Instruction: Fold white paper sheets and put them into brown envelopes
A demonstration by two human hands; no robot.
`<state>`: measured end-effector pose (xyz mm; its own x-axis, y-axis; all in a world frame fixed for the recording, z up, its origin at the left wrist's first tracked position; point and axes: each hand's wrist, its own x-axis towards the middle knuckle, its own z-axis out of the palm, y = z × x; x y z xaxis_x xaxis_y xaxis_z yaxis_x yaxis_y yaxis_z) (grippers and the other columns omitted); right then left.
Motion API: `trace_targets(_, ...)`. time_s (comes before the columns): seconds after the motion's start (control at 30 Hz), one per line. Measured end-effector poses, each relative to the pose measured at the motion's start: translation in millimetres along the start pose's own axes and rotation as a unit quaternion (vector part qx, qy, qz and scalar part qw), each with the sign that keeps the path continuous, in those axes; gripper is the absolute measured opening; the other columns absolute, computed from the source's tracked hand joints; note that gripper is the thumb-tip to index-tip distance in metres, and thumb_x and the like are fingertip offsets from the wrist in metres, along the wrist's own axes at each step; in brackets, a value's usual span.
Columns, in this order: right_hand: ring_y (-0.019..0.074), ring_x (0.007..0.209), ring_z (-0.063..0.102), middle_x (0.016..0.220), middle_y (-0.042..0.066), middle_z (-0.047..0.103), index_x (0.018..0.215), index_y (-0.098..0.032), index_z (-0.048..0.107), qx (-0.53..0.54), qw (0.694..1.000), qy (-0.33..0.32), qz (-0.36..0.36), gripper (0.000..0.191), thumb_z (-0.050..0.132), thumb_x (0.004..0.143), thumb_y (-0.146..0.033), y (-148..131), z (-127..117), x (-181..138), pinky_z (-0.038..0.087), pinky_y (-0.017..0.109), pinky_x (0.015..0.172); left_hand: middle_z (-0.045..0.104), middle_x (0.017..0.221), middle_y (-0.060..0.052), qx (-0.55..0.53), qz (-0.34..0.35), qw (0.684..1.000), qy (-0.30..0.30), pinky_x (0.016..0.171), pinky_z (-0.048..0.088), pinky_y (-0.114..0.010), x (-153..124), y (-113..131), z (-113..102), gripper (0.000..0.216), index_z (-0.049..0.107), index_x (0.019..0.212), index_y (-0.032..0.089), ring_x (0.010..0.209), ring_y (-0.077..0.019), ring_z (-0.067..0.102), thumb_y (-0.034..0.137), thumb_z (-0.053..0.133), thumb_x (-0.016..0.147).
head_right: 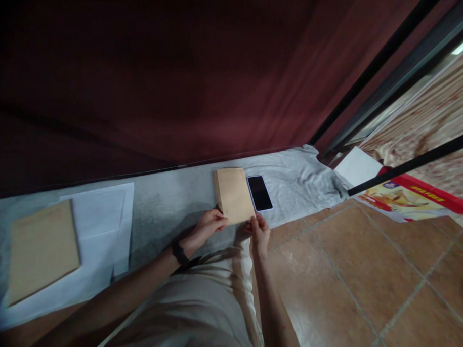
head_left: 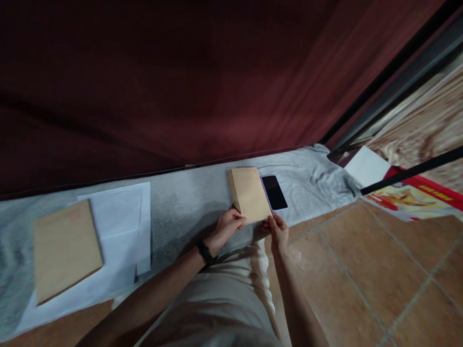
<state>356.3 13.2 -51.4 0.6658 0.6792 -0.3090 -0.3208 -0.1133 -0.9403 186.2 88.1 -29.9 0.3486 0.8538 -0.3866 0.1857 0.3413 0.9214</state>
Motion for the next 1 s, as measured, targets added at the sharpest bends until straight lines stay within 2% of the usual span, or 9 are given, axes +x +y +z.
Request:
trace_targets(0.27,0.0103,0.044,0.052,0.059,-0.003,0.065,0.093,-0.016,0.074,-0.054,0.998,-0.028,0.021,0.053,0.082,0.061,-0.057,0,-3,11,0.049,0.022,0.041,0.065,0.061,0.001,0.032,-0.007,0.999,-0.008,0.054,0.042,-0.024,-6,5,-7,0.019,0.063,0.076,0.019,0.054,-0.0138,0.059,0.037,0.069,0.074)
trace_targets(0.37,0.0108,0.043,0.050,0.058,-0.004,0.063,0.093,-0.015,0.074,-0.075,0.996,-0.036,0.016,0.053,0.080,0.062,-0.058,1,-2,14,0.046,0.022,0.039,0.062,0.056,0.002,0.055,-0.007,0.998,-0.011,0.052,0.040,-0.024,-7,7,-11,0.020,0.062,0.071,0.020,0.052,-0.0137,0.057,0.038,0.070,0.075)
trace_targets(0.5,0.0123,0.044,0.051,0.059,-0.003,0.065,0.100,-0.014,0.076,-0.102,0.993,-0.052,0.005,0.052,0.075,0.070,-0.057,0,-8,11,0.046,0.023,0.042,0.061,0.057,0.003,0.075,0.002,0.997,0.009,0.053,0.039,-0.023,-4,4,-16,0.025,0.062,0.071,0.021,0.051,-0.0126,0.055,0.042,0.071,0.079)
trace_targets(0.6,0.0176,0.057,0.062,0.069,0.001,0.071,0.112,-0.016,0.076,-0.200,0.976,-0.027,-0.080,0.050,0.064,0.083,-0.055,-5,-17,6,0.051,0.027,0.054,0.067,0.071,0.001,0.025,0.029,0.997,0.070,0.062,0.046,-0.024,3,1,-21,0.020,0.065,0.081,0.020,0.063,-0.0140,0.061,0.036,0.076,0.078)
trace_targets(0.7,0.0240,0.085,0.071,0.095,0.009,0.077,0.120,-0.018,0.074,-0.314,0.924,-0.001,-0.219,0.047,0.053,0.094,-0.051,-14,-21,5,0.057,0.033,0.074,0.070,0.087,-0.002,-0.034,0.039,0.990,0.131,0.077,0.051,-0.029,14,0,-23,0.022,0.067,0.094,0.020,0.079,-0.0167,0.066,0.028,0.078,0.076)
trace_targets(0.8,0.0265,0.105,0.069,0.116,0.015,0.073,0.128,-0.018,0.070,-0.358,0.878,-0.026,-0.317,0.048,0.043,0.101,-0.047,-23,-11,13,0.056,0.040,0.090,0.071,0.098,-0.004,-0.060,0.036,0.986,0.151,0.091,0.051,-0.032,21,1,-20,0.026,0.067,0.102,0.020,0.094,-0.0185,0.067,0.026,0.077,0.078)
trace_targets(0.9,0.0299,0.121,0.064,0.130,0.021,0.067,0.138,-0.012,0.062,-0.378,0.852,-0.059,-0.358,0.054,0.040,0.103,-0.048,-24,9,29,0.052,0.047,0.103,0.072,0.109,-0.007,-0.089,0.028,0.984,0.151,0.099,0.050,-0.033,23,5,-15,0.029,0.067,0.108,0.020,0.105,-0.0200,0.068,0.025,0.076,0.080)
trace_targets(1.0,0.0319,0.121,0.064,0.129,0.023,0.067,0.139,-0.009,0.060,-0.392,0.850,-0.085,-0.343,0.058,0.041,0.102,-0.050,-19,30,46,0.052,0.048,0.104,0.072,0.118,-0.009,-0.112,0.020,0.983,0.147,0.102,0.049,-0.034,23,9,-10,0.034,0.066,0.114,0.020,0.113,-0.0217,0.067,0.022,0.074,0.081)
